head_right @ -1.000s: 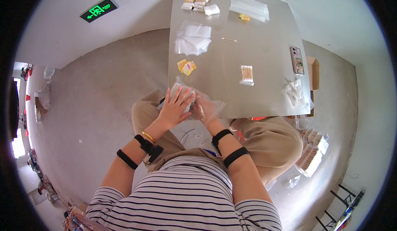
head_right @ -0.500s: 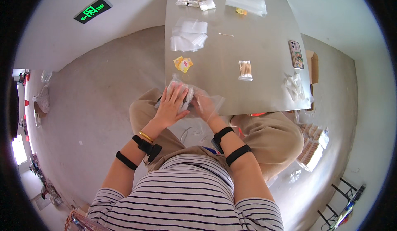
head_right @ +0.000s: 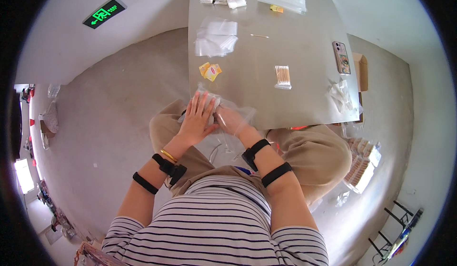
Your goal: Packaging bundles of cotton swabs into clear plastic bags.
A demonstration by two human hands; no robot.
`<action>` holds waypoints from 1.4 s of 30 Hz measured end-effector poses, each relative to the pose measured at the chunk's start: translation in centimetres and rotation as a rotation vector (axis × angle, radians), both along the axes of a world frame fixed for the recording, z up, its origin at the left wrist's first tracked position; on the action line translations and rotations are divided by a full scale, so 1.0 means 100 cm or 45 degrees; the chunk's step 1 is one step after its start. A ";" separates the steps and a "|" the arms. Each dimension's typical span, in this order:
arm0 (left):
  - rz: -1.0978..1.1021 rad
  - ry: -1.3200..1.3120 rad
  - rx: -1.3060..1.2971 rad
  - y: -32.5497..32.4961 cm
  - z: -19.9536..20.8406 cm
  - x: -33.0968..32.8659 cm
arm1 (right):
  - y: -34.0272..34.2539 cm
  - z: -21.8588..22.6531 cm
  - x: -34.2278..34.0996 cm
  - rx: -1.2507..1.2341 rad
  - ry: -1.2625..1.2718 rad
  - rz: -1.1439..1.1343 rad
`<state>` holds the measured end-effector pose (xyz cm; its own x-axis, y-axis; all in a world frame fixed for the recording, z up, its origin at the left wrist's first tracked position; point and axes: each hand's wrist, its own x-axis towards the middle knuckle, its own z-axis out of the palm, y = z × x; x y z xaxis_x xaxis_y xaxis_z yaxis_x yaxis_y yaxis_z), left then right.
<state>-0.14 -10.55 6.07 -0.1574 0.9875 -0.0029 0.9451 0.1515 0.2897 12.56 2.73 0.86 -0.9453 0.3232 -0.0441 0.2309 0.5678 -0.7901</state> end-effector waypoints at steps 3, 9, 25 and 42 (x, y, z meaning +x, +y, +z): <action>-0.002 -0.018 0.014 0.001 0.000 0.000 | 0.006 -0.003 0.000 -0.031 0.052 0.101; 0.023 -0.093 0.052 0.001 0.001 0.000 | 0.011 -0.009 -0.003 -0.154 0.026 0.041; 0.136 0.150 -0.077 0.010 -0.002 0.044 | 0.049 0.013 -0.006 0.173 -0.558 0.305; 0.146 0.091 0.019 0.009 -0.007 0.040 | 0.001 -0.008 0.012 -1.552 -0.121 -0.722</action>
<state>3.90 -9.64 5.34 -0.2683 0.9629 0.0272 0.9402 0.2556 0.2250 13.76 2.86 0.02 -0.6727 0.3736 -0.6387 0.2797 -0.6707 -0.6869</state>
